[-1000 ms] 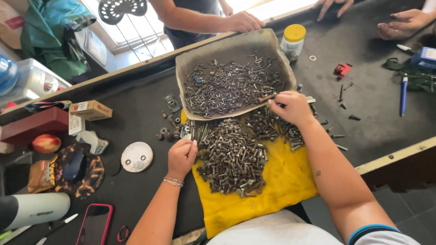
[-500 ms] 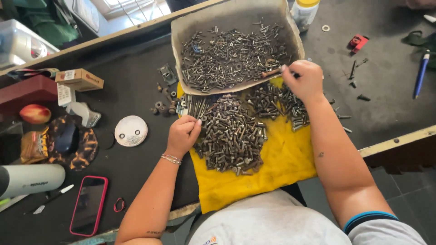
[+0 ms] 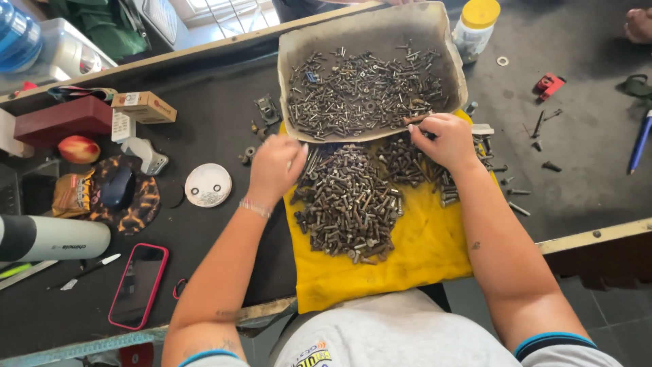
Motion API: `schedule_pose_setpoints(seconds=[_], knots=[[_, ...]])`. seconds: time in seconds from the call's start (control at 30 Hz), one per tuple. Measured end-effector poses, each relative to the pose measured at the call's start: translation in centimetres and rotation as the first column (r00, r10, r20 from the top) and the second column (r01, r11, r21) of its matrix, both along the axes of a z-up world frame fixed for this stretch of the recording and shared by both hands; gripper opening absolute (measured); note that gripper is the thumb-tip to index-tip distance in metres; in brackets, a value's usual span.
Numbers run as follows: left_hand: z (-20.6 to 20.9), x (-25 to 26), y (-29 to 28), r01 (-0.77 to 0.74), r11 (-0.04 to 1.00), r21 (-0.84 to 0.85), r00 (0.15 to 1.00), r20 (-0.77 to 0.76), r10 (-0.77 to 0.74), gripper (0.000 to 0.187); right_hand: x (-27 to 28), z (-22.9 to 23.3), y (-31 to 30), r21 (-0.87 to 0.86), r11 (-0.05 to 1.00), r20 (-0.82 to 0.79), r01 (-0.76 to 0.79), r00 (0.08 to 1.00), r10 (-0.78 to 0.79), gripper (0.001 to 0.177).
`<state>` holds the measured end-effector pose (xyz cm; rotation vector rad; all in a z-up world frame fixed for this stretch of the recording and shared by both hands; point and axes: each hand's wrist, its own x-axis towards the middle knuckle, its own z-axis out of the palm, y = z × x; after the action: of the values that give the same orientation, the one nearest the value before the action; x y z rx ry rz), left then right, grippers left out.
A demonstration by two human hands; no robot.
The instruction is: The person sorts a large pile of mixed metal fasteners by hand, picking individual items from a container and placing them onto a yellow cloth on the table. They repeatedly reach into the bin, select fasteners, and set them down on the cloth.
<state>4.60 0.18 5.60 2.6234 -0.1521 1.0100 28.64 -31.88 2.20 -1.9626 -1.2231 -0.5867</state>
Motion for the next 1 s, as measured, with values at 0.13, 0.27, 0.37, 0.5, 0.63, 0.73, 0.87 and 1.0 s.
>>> schedule_pose_setpoints(seconds=[0.13,0.27,0.37,0.5,0.63,0.73,0.87,1.0], knots=[[1.8,3.9,1.2,-0.043,0.999,-0.015,0.995,-0.09,0.042,0.02,0.0,-0.2,0.1,-0.01,1.0,0.007,0.008,1.0,-0.008,0.032],[2.5,8.4,1.4,-0.063,0.996,0.057,0.962,-0.262,0.075,0.017,-0.3,0.1,0.2,-0.028,1.0,0.018,0.007,1.0,-0.007,0.031],[0.4,13.3,1.9,-0.108,0.983,0.151,0.944,-0.294,0.149,0.016,-0.7,0.8,0.5,0.002,1.0,0.0,0.011,1.0,-0.011,0.03],[-3.0,19.0,3.3,-0.164,0.939,0.302,0.918,-0.303,0.257,0.017,1.3,0.3,-0.8,0.033,0.992,0.024,0.121,0.992,-0.122,0.03],[-2.5,20.1,2.6,-0.134,0.914,0.383,0.906,-0.326,0.269,0.021,5.5,-2.1,-3.1,0.424,0.82,-0.504,0.384,0.852,-0.138,0.037],[-2.5,21.3,2.7,-0.102,0.895,0.435,0.905,-0.333,0.265,0.023,5.2,1.9,-4.3,0.704,0.517,-0.71,0.488,0.49,0.505,0.039],[-4.3,21.0,3.5,-0.173,0.836,0.521,0.904,-0.254,0.345,0.023,3.5,5.2,-4.9,0.851,0.219,-0.332,0.478,0.163,0.929,0.041],[-5.2,20.6,4.1,-0.169,0.84,0.516,0.922,-0.218,0.32,0.019,3.5,5.5,-5.5,0.851,0.173,-0.279,0.495,0.148,0.949,0.041]])
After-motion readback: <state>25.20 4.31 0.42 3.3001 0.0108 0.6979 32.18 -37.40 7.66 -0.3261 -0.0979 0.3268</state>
